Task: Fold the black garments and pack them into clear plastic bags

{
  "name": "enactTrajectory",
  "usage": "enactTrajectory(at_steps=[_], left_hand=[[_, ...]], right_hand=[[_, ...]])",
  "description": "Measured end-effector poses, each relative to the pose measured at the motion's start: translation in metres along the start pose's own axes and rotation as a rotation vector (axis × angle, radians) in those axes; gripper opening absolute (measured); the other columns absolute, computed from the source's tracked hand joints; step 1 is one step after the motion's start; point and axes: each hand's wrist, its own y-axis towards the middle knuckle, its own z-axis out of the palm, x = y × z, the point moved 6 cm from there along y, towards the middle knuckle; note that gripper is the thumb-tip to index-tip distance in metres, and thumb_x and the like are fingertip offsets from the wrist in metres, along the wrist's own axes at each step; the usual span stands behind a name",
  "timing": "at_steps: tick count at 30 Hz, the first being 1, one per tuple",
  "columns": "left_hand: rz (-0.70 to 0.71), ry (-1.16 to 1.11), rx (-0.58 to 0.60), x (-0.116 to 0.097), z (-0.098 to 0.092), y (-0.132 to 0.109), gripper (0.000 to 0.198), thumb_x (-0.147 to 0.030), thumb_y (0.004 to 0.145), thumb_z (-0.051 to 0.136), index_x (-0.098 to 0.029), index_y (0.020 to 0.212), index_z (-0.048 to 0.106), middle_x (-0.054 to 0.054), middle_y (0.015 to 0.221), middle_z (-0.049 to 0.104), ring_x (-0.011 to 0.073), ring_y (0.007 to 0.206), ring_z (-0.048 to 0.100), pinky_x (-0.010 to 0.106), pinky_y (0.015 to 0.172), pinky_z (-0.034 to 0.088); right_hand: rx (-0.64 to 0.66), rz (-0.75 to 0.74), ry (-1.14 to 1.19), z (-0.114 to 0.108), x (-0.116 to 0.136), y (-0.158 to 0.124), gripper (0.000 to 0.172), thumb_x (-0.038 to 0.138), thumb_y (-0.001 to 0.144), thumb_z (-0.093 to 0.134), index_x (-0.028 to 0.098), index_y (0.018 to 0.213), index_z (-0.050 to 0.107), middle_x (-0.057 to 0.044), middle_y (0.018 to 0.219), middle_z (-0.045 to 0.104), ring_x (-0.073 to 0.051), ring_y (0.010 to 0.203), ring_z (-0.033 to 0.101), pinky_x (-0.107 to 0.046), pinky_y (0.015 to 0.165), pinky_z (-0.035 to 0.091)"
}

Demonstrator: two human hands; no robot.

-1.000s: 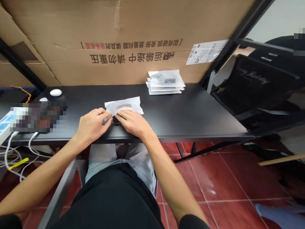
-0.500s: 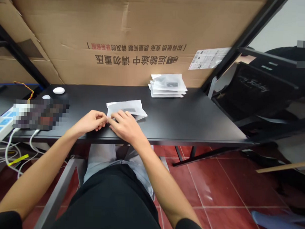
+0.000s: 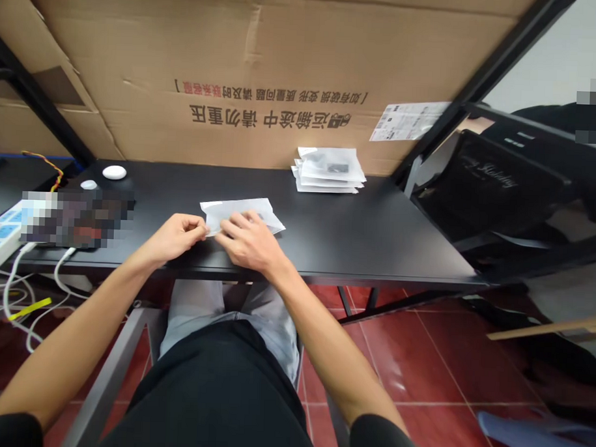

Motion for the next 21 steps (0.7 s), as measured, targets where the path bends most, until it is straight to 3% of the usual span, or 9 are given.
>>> enactTrajectory(at_steps=[7, 11, 14, 17, 19, 21], left_hand=[[-0.014, -0.004, -0.027, 0.005, -0.016, 0.003, 0.029, -0.039, 0.088, 0.067, -0.021, 0.066, 0.061, -0.003, 0.066, 0.050, 0.0114, 0.061, 0.035, 0.028, 0.060, 0.024], [-0.025, 0.035, -0.016, 0.007, -0.018, 0.006, 0.031, -0.040, 0.091, 0.065, -0.022, 0.067, 0.059, -0.003, 0.066, 0.052, 0.0123, 0.059, 0.037, 0.029, 0.059, 0.025], [-0.012, 0.261, -0.158, 0.001, -0.022, 0.003, 0.029, -0.043, 0.095, 0.069, -0.023, 0.074, 0.064, -0.003, 0.067, 0.056, 0.0148, 0.061, 0.047, 0.031, 0.062, 0.034], [0.196, 0.563, -0.363, -0.023, -0.016, -0.007, 0.024, -0.044, 0.091, 0.084, -0.024, 0.102, 0.076, 0.003, 0.092, 0.073, 0.0226, 0.084, 0.065, 0.036, 0.079, 0.050], [0.410, 0.728, -0.311, -0.037, 0.005, -0.010, 0.033, -0.040, 0.093, 0.088, -0.026, 0.121, 0.078, 0.009, 0.119, 0.078, 0.0295, 0.107, 0.069, 0.042, 0.094, 0.054], [0.557, 0.862, -0.209, -0.042, 0.029, -0.010, 0.022, -0.030, 0.102, 0.080, -0.027, 0.123, 0.080, 0.012, 0.129, 0.078, 0.0327, 0.118, 0.068, 0.047, 0.101, 0.052]], right_hand=[[-0.003, 0.001, -0.030, -0.027, -0.039, -0.025, 0.025, 0.014, 0.110, 0.057, 0.026, 0.107, 0.078, -0.011, 0.118, 0.080, -0.030, 0.106, 0.061, -0.050, 0.096, 0.042], [-0.009, 0.067, 0.029, -0.030, -0.050, -0.033, 0.023, 0.019, 0.113, 0.057, 0.028, 0.107, 0.078, -0.009, 0.113, 0.080, -0.030, 0.106, 0.063, -0.049, 0.095, 0.045], [-0.025, 0.115, 0.124, -0.025, -0.049, -0.037, 0.020, 0.025, 0.115, 0.059, 0.027, 0.109, 0.078, -0.010, 0.112, 0.080, -0.030, 0.106, 0.065, -0.047, 0.094, 0.047], [-0.045, 0.153, 0.210, -0.017, -0.046, -0.038, 0.017, 0.028, 0.115, 0.062, 0.026, 0.112, 0.078, -0.010, 0.113, 0.081, -0.029, 0.105, 0.068, -0.046, 0.094, 0.048], [-0.050, 0.163, 0.236, -0.014, -0.045, -0.039, 0.016, 0.029, 0.116, 0.063, 0.026, 0.111, 0.078, -0.009, 0.111, 0.081, -0.028, 0.104, 0.068, -0.045, 0.094, 0.048], [-0.046, 0.166, 0.249, -0.012, -0.045, -0.040, 0.016, 0.031, 0.116, 0.064, 0.025, 0.109, 0.077, -0.009, 0.109, 0.081, -0.028, 0.103, 0.069, -0.045, 0.093, 0.049]])
